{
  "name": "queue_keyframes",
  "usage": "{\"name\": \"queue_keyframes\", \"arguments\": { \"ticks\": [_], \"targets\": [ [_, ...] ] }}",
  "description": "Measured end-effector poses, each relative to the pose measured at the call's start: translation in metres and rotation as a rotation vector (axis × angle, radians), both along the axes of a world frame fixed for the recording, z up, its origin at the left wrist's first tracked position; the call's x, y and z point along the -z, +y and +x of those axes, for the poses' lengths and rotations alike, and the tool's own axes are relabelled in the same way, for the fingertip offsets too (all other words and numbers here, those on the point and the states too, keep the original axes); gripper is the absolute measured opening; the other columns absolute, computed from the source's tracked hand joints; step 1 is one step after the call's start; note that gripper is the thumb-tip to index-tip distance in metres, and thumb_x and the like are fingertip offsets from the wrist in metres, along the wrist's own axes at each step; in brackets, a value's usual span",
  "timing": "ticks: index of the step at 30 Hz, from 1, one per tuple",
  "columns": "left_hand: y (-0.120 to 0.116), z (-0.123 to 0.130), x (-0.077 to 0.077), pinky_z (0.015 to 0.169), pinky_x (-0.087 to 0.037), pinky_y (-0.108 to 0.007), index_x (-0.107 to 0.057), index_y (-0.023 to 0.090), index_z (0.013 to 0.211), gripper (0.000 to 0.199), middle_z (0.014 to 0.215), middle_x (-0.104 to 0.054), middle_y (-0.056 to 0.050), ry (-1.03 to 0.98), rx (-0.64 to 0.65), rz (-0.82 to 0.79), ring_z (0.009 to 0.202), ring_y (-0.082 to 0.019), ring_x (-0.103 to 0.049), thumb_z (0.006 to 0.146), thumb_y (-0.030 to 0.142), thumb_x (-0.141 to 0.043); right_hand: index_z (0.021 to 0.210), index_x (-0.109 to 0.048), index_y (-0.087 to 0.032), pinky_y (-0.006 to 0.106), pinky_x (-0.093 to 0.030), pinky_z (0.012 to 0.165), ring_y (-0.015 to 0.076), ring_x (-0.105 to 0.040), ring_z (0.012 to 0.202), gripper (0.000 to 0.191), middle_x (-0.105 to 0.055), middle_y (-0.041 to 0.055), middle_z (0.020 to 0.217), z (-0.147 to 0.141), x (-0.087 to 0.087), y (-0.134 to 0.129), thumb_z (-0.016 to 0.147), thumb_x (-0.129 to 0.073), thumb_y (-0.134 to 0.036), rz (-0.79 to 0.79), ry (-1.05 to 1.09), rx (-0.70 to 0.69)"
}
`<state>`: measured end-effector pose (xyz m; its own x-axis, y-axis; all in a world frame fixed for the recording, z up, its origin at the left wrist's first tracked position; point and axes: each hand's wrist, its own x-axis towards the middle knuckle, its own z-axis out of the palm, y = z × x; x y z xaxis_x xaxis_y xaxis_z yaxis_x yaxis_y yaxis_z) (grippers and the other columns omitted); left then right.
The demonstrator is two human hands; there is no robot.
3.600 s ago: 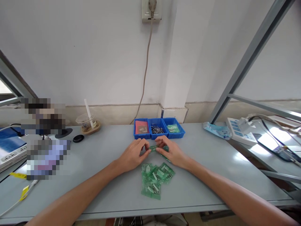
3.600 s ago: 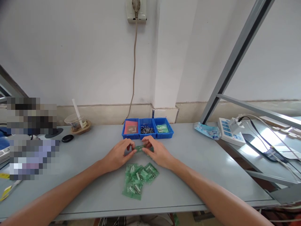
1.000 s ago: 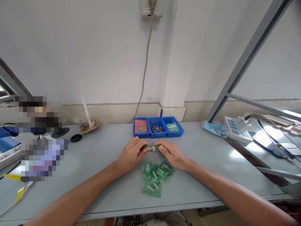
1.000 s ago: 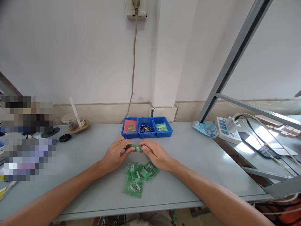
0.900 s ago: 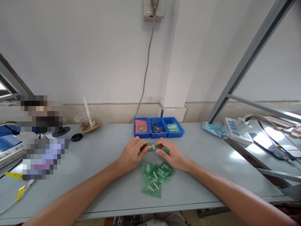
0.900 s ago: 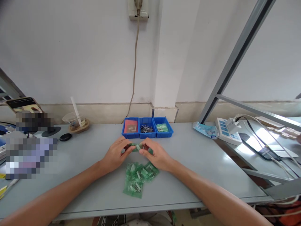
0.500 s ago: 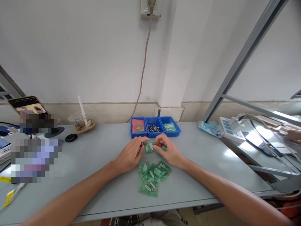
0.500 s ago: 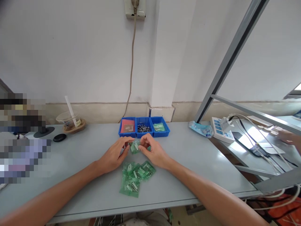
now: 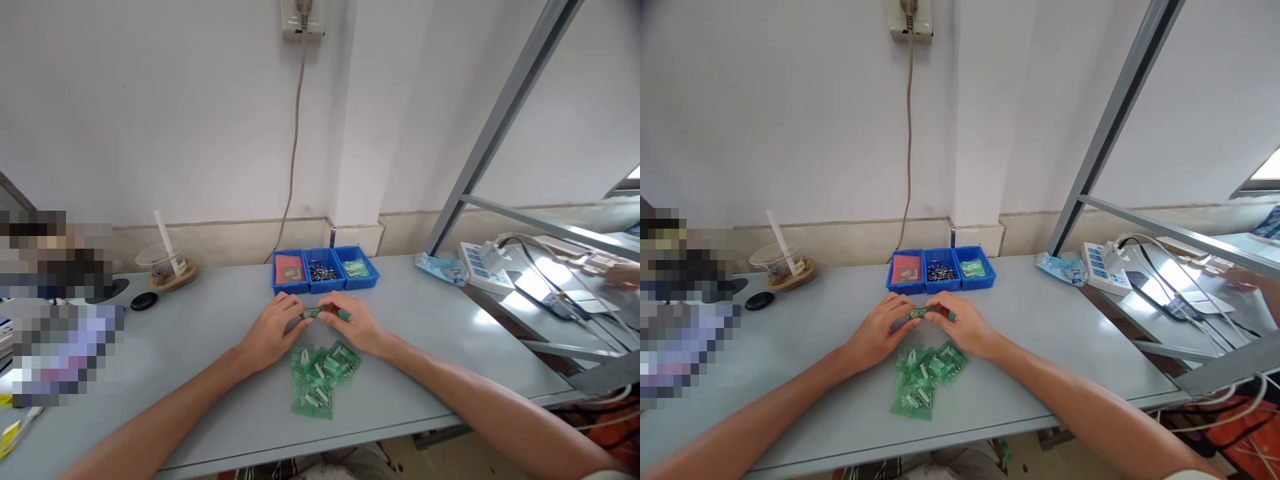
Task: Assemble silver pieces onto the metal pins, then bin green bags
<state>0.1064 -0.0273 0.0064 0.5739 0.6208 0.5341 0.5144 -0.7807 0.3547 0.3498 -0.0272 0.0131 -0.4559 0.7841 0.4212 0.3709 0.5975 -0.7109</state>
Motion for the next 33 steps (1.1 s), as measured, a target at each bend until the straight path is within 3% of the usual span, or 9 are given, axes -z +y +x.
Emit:
{"name": "queue_keyframes", "arguments": {
  "ticks": [3, 6, 11, 16, 19, 23, 28, 33],
  "targets": [
    [0.003, -0.004, -0.003, 0.089, -0.044, -0.037, -0.065, 0.019, 0.098, 0.025, 0.102, -0.068, -0.005, 0.117, -0.072, 0.093, 0.096, -0.022, -0.057, 0.11, 0.035, -0.049, 0.108, -0.07, -0.023, 0.03, -0.049, 0.065, 0.0204, -0.06, 0.088, 0.023, -0.063, 0.0078, 0.105, 0.004, -0.001, 0.005, 0.104, -0.059, -0.043, 0.14, 0.02, 0.125],
    [0.011, -0.015, -0.006, 0.086, -0.041, -0.041, -0.067, 0.019, 0.098, 0.031, 0.099, -0.07, -0.007, 0.285, -0.261, 0.225, 0.094, -0.025, -0.061, 0.11, 0.041, -0.049, 0.11, -0.067, -0.024, 0.029, -0.047, 0.061, 0.0235, -0.062, 0.095, 0.022, -0.065, 0.0083, 0.106, 0.016, -0.003, 0.018, 0.105, -0.055, -0.043, 0.23, 0.091, 0.315],
    [0.017, -0.028, -0.008, 0.077, -0.043, -0.041, -0.069, 0.014, 0.1, 0.046, 0.098, -0.069, -0.014, 0.627, -0.458, 0.201, 0.092, -0.031, -0.064, 0.108, 0.053, -0.046, 0.126, -0.062, -0.025, 0.037, -0.051, 0.082, 0.0229, -0.063, 0.089, 0.029, -0.07, 0.0059, 0.107, 0.047, -0.006, 0.047, 0.107, -0.051, -0.045, 0.3, 0.146, 0.596],
    [0.01, -0.022, -0.006, 0.067, -0.046, -0.035, -0.066, 0.011, 0.111, 0.054, 0.109, -0.068, -0.018, 0.744, -0.575, 0.023, 0.092, -0.032, -0.067, 0.109, 0.057, -0.038, 0.125, -0.067, -0.026, 0.039, -0.049, 0.088, 0.0242, -0.063, 0.093, 0.035, -0.071, 0.0079, 0.117, 0.064, -0.007, 0.063, 0.11, -0.039, -0.042, 0.356, 0.094, 0.634],
    [0.009, -0.019, -0.004, 0.065, -0.047, -0.034, -0.064, 0.011, 0.113, 0.055, 0.109, -0.069, -0.019, 0.736, -0.594, -0.048, 0.093, -0.033, -0.069, 0.11, 0.057, -0.036, 0.133, -0.062, -0.025, 0.04, -0.048, 0.087, 0.0262, -0.061, 0.091, 0.034, -0.072, 0.0072, 0.104, 0.067, -0.003, 0.07, 0.107, -0.045, -0.04, 0.285, 0.014, 0.668],
    [0.01, -0.018, -0.007, 0.067, -0.05, -0.037, -0.063, 0.011, 0.115, 0.052, 0.103, -0.07, -0.018, 0.722, -0.572, -0.129, 0.09, -0.036, -0.072, 0.11, 0.054, -0.035, 0.118, -0.068, -0.024, 0.045, -0.045, 0.092, 0.0285, -0.059, 0.092, 0.027, -0.072, 0.0072, 0.094, 0.069, 0.004, 0.078, 0.104, -0.049, -0.036, 0.229, -0.194, 0.65],
    [0.012, -0.019, -0.007, 0.07, -0.051, -0.039, -0.063, 0.012, 0.115, 0.05, 0.098, -0.071, -0.017, 0.694, -0.542, -0.134, 0.087, -0.037, -0.073, 0.11, 0.053, -0.035, 0.123, -0.069, -0.025, 0.046, -0.044, 0.092, 0.0313, -0.057, 0.103, 0.033, -0.065, 0.0128, 0.116, 0.063, 0.002, 0.07, 0.107, -0.044, -0.039, 0.353, -0.249, 0.751],
    [0.015, -0.02, -0.001, 0.069, -0.049, -0.037, -0.062, 0.015, 0.112, 0.048, 0.099, -0.072, -0.016, 0.654, -0.536, -0.116, 0.084, -0.034, -0.074, 0.11, 0.055, -0.035, 0.113, -0.072, -0.027, 0.045, -0.042, 0.093, 0.0303, -0.057, 0.106, 0.028, -0.069, 0.0098, 0.113, 0.053, -0.003, 0.057, 0.108, -0.047, -0.04, 0.463, -0.364, 0.622]
  ]
}}
